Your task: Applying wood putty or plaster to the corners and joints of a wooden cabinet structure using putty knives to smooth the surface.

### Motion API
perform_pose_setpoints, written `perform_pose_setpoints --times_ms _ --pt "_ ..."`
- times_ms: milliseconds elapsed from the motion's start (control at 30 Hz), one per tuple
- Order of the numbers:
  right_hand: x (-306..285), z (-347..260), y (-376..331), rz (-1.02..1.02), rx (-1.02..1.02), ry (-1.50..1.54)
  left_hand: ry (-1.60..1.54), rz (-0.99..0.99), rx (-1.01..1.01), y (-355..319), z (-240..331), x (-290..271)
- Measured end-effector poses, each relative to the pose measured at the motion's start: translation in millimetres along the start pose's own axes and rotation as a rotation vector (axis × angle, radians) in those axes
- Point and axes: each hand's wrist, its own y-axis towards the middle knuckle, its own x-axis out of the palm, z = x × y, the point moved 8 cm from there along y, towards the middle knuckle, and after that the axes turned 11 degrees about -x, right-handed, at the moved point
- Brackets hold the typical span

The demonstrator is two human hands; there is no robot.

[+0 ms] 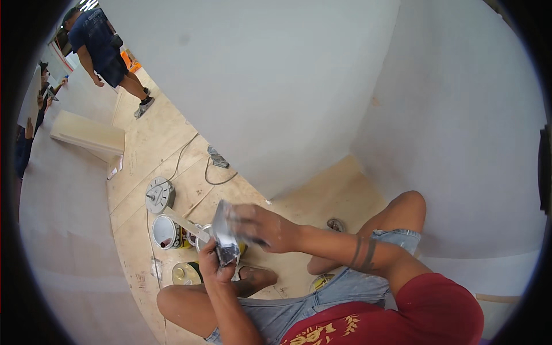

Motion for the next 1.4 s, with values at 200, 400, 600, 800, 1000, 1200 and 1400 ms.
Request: perform_pose_setpoints --times_ms 200,400,600,800,1000,1200,1400 --pt "-22 -6 -52 -0.229 0.027 -0.291 0.114 0.071 0.069 8 -35 28" --pt "-66 12 -105 -0.256 0.476 -0.468 0.338 0.05 0.192 5 -36 49" --pt "-100 15 -161 0.879 1.284 0.437 0.757 0.41 0.496 -2 -28 30" --pt "-109 -1 -154 0.846 1.347 0.463 0.759 0.421 0.366 8 -72 34" --pt "-62 -22 -140 0.132 1.152 0.6 0.505 0.36 0.313 16 -69 40" --pt "-128 -4 -157 0.862 1.318 0.757 0.314 0.144 -0.098 17 -96 64" --pt "-111 -19 -135 0.391 1.423 0.46 0.324 0.081 -0.311 17 -151 91"
